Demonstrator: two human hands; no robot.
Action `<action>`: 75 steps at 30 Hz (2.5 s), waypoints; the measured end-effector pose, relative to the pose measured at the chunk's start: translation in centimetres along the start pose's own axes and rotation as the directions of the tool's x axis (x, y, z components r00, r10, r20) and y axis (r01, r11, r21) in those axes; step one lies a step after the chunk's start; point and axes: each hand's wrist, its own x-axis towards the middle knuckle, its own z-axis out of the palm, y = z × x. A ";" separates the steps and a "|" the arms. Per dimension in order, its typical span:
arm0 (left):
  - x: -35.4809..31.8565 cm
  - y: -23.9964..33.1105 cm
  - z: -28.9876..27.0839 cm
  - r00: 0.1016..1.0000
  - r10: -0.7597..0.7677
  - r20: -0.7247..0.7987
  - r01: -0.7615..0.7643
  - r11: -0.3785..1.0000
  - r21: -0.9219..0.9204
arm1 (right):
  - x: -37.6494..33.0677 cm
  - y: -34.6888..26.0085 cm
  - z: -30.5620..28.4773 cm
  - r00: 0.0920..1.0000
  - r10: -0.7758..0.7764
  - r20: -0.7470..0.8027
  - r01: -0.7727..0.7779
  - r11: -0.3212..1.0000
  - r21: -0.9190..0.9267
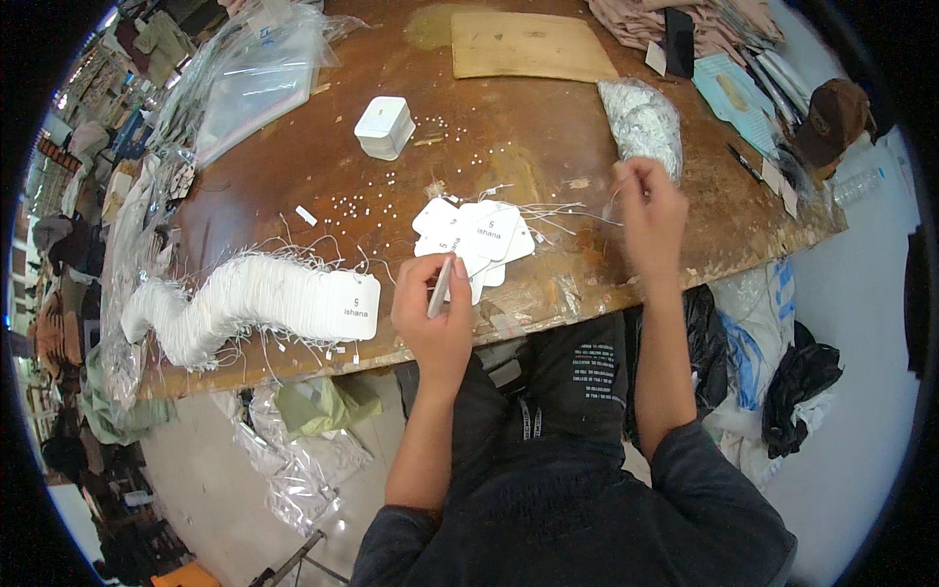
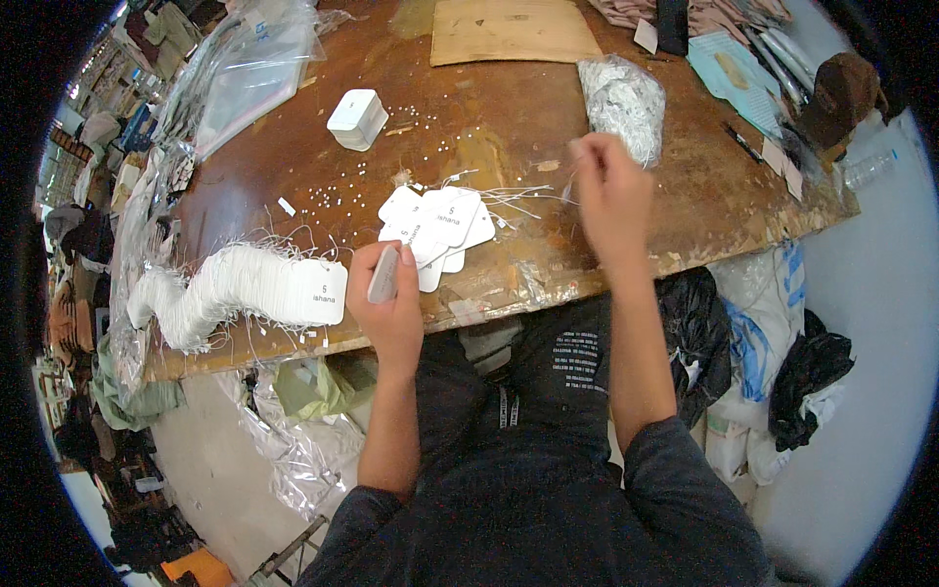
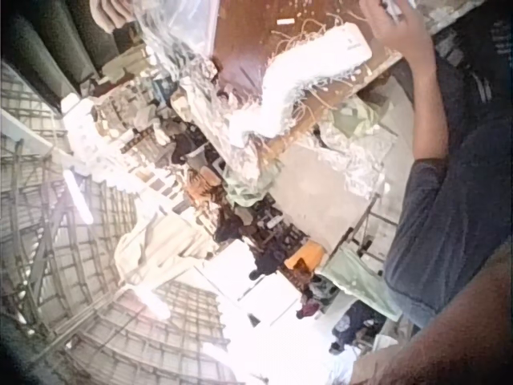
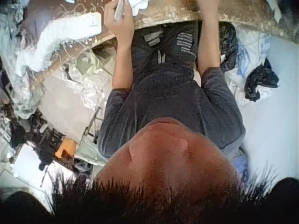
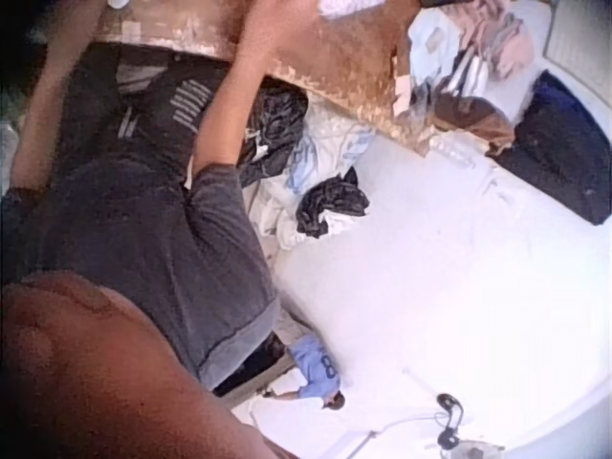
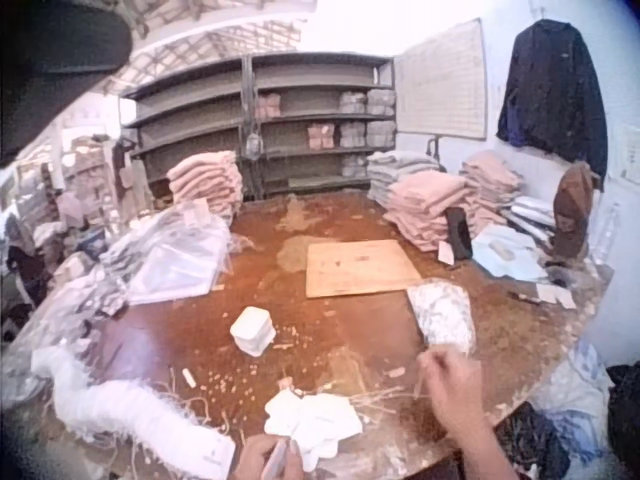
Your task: The person handles a long bundle of white wired components on a wooden table, then retrieves small white rectangular boxes from a yellow bag and places them on the table. The person then threads white wires through the boxes and arranges them on the table.
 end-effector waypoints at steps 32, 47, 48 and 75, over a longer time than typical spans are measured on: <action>0.3 -0.5 -1.1 0.979 -0.169 0.112 0.195 0.938 -0.287 | -3.4 -4.5 2.5 0.706 -0.029 0.707 -0.413 0.795 0.445; 0.0 -0.7 -0.4 0.985 -0.123 0.119 0.140 0.979 -0.148 | -5.8 -7.3 5.3 0.768 0.144 0.624 -0.572 0.592 0.567; 0.1 -0.7 -0.5 0.986 -0.105 0.133 0.116 0.990 -0.082 | -6.0 -7.6 5.6 0.758 0.152 0.634 -0.580 0.601 0.550; 0.0 -0.1 -1.0 0.976 -0.218 0.029 0.215 0.924 -0.315 | -6.7 -7.9 7.4 0.901 0.015 0.434 -0.192 0.910 0.367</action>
